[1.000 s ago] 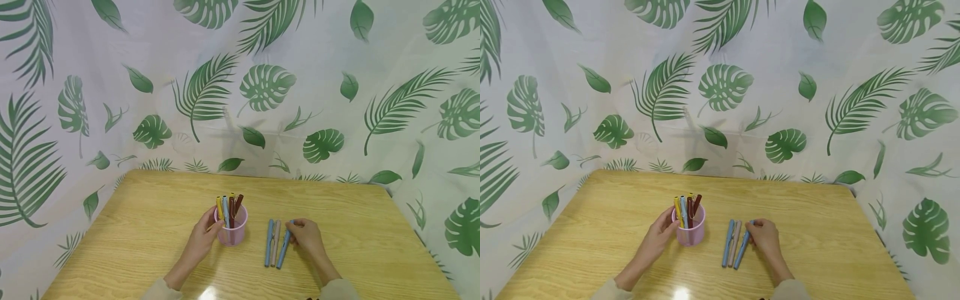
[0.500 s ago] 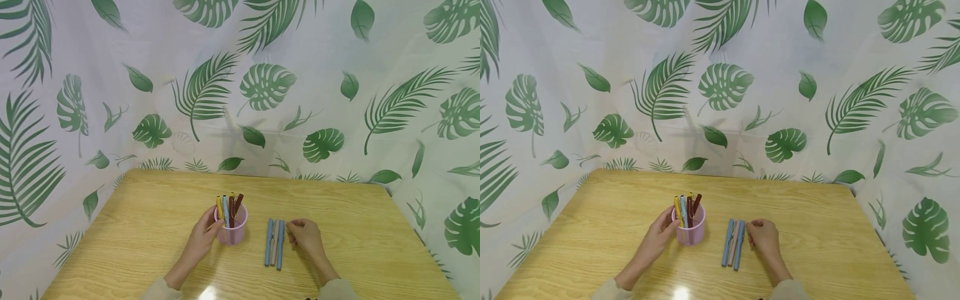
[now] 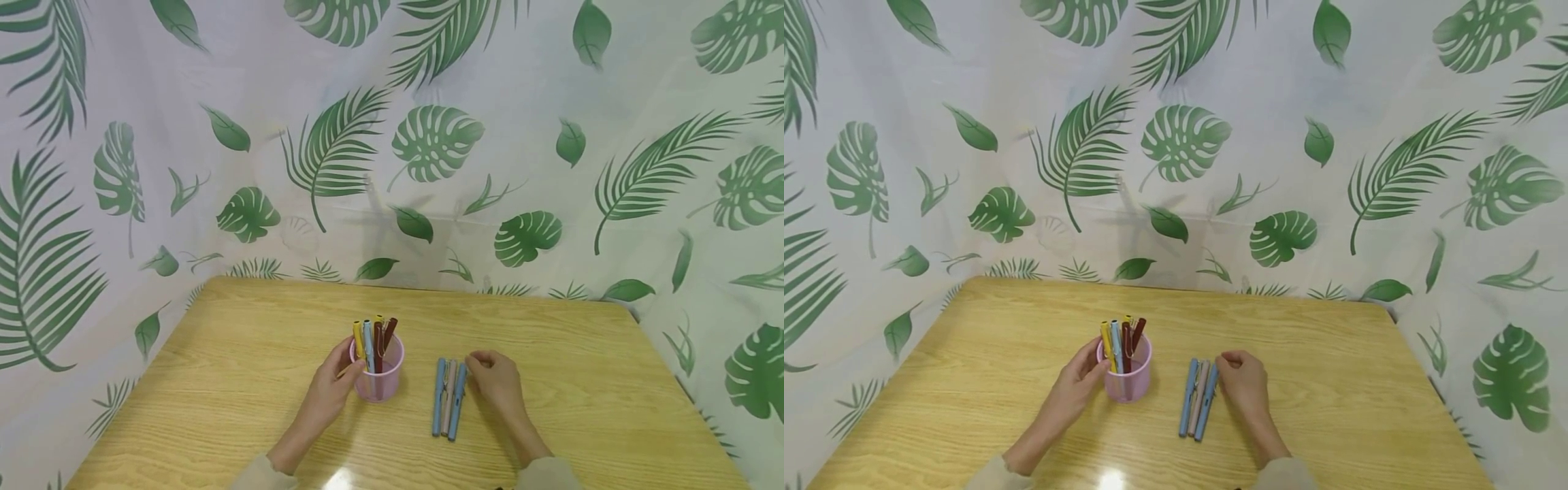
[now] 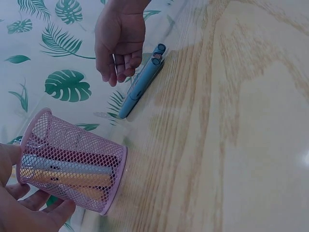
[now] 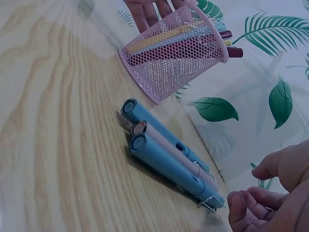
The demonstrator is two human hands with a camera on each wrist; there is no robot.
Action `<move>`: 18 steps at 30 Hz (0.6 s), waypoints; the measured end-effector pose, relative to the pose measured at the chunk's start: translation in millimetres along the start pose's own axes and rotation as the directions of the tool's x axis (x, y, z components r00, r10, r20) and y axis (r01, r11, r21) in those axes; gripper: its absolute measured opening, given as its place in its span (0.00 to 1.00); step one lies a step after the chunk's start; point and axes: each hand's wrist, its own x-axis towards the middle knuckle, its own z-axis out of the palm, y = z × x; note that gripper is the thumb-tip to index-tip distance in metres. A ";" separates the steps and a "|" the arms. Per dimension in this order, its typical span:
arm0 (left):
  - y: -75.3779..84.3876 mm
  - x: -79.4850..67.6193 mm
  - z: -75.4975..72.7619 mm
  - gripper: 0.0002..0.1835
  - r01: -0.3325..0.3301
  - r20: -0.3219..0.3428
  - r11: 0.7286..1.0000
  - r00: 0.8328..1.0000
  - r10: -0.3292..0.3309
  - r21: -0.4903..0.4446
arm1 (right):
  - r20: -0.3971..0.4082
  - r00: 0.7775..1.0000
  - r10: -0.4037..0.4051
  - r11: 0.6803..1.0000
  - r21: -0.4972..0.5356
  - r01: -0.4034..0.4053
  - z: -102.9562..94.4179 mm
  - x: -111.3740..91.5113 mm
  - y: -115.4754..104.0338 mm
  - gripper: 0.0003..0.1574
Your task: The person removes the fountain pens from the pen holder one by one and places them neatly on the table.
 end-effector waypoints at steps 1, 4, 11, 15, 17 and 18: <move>-0.2 0.2 0.0 0.31 -0.002 0.000 1.000 1.000 0.002 -0.003 | 0.002 1.000 -0.002 1.000 0.018 0.002 0.9 0.1 -1.2 0.21; -0.5 0.1 0.0 0.31 0.000 0.001 1.000 1.000 0.000 -0.011 | 0.004 1.000 -0.003 0.998 0.065 0.002 3.9 -0.7 -6.3 0.20; 0.6 -1.0 0.7 0.31 -0.004 -0.005 1.000 1.000 0.004 -0.017 | 0.003 1.000 -0.018 0.995 0.095 0.017 13.2 -0.4 -21.3 0.21; 1.6 -1.3 1.0 0.31 0.003 -0.010 1.000 1.000 -0.004 -0.020 | 0.010 1.000 -0.019 0.991 0.132 0.018 19.8 0.6 -29.0 0.22; 2.0 -1.4 1.0 0.31 0.005 -0.009 1.000 1.000 -0.005 -0.018 | 0.018 1.000 -0.025 0.987 0.160 0.022 23.2 1.0 -32.8 0.22; 2.3 -1.5 1.0 0.31 0.005 -0.008 1.000 1.000 -0.005 -0.018 | 0.019 0.999 -0.028 0.986 0.165 0.025 24.8 1.2 -34.5 0.21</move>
